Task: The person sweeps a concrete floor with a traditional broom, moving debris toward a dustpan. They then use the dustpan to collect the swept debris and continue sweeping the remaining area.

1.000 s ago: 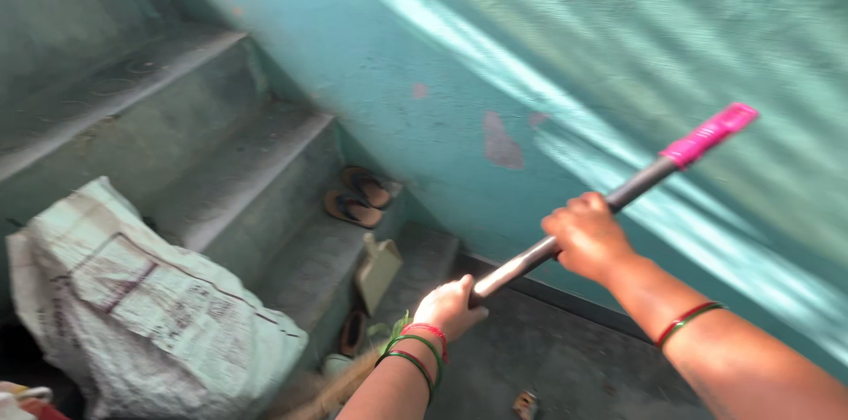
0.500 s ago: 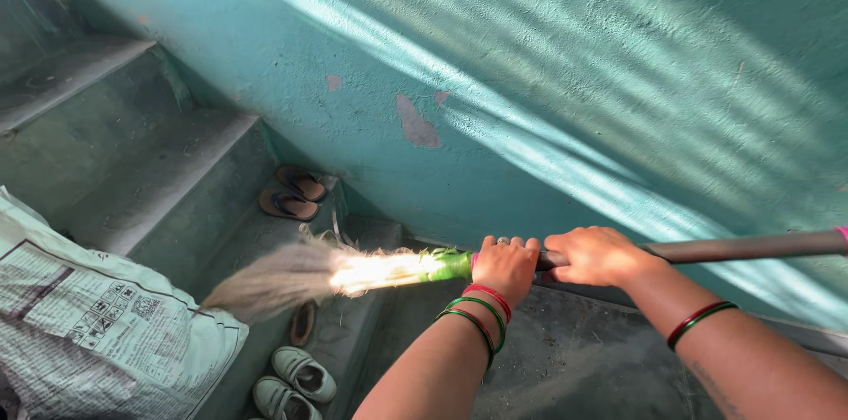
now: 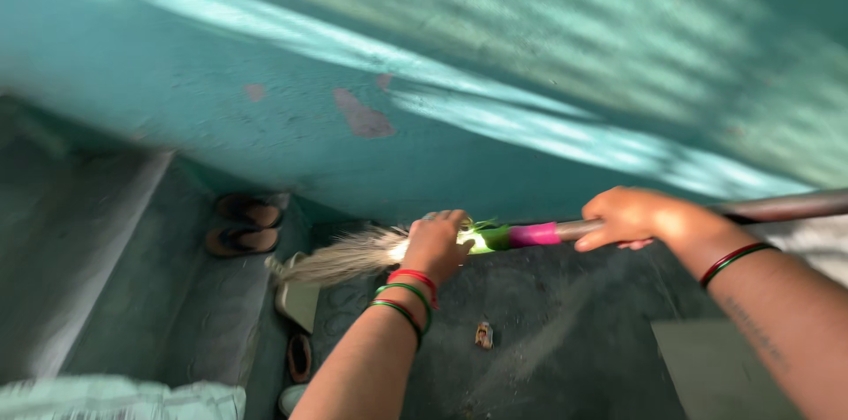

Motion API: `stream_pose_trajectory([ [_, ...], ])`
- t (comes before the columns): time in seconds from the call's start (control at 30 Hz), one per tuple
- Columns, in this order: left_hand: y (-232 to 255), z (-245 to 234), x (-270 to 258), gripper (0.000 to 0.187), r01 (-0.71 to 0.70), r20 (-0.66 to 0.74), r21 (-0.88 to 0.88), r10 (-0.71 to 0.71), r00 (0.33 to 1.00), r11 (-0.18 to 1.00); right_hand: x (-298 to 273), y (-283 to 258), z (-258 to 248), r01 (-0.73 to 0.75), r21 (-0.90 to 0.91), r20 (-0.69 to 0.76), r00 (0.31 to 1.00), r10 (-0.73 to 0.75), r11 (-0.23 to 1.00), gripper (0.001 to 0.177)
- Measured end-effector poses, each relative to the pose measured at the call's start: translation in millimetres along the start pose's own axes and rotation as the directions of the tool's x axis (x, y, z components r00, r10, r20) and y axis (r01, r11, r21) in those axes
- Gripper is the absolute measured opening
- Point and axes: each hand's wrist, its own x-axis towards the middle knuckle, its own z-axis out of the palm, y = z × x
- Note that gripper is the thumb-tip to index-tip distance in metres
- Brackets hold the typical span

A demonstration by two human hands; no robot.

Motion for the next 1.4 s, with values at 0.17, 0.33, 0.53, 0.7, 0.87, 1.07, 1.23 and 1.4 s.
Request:
stream_pose_trajectory([
  [0.17, -51.8, 5.1, 6.6, 0.044, 0.212, 0.325, -0.038, -0.188, 0.927, 0.977, -11.6, 39.0, 40.5, -0.268, 0.145, 0.022, 0.963, 0.268, 0.952, 0.047],
  [0.33, -48.2, 27.7, 6.9, 0.046, 0.111, 0.515, 0.012, -0.102, 0.851, 0.994, -14.2, 70.1, 119.8, -0.487, 0.045, 0.003, 0.873, 0.487, 0.872, 0.030],
  [0.53, -31.4, 56.3, -2.5, 0.048, 0.021, 0.655, -0.119, 0.063, 0.753, 0.993, -30.8, 61.8, 218.2, -0.650, -0.025, -0.153, 0.753, 0.640, 0.759, 0.034],
  [0.7, -12.1, 56.8, -10.6, 0.049, 0.083, 0.750, -0.082, 0.007, 0.661, 0.993, -67.2, 100.9, 264.3, -0.762, 0.161, 0.019, 0.637, 0.770, 0.627, 0.043],
  [0.87, 27.2, 61.5, -19.2, 0.049, 0.106, 0.781, -0.045, -0.031, 0.624, 0.993, -106.5, 174.2, 350.8, -0.694, 0.084, 0.143, 0.718, 0.681, 0.715, 0.049],
  [1.07, 89.5, 91.4, -46.9, 0.043, 0.170, 0.791, 0.023, -0.122, 0.600, 0.985, -138.3, 220.2, 411.9, -0.700, 0.545, 0.168, 0.630, 0.758, 0.461, 0.067],
  [1.23, 160.6, 142.6, -76.9, 0.045, 0.006, 0.825, 0.063, -0.056, 0.562, 0.998, -175.9, 260.6, 425.2, -0.333, 0.941, 0.230, 0.745, 0.626, 0.051, 0.043],
  [1.4, 226.5, 183.1, -119.5, 0.049, 0.023, 0.825, -0.064, 0.040, 0.564, 0.998, -178.6, 325.7, 445.8, -0.054, 0.888, 0.333, 0.762, 0.555, -0.458, 0.017],
])
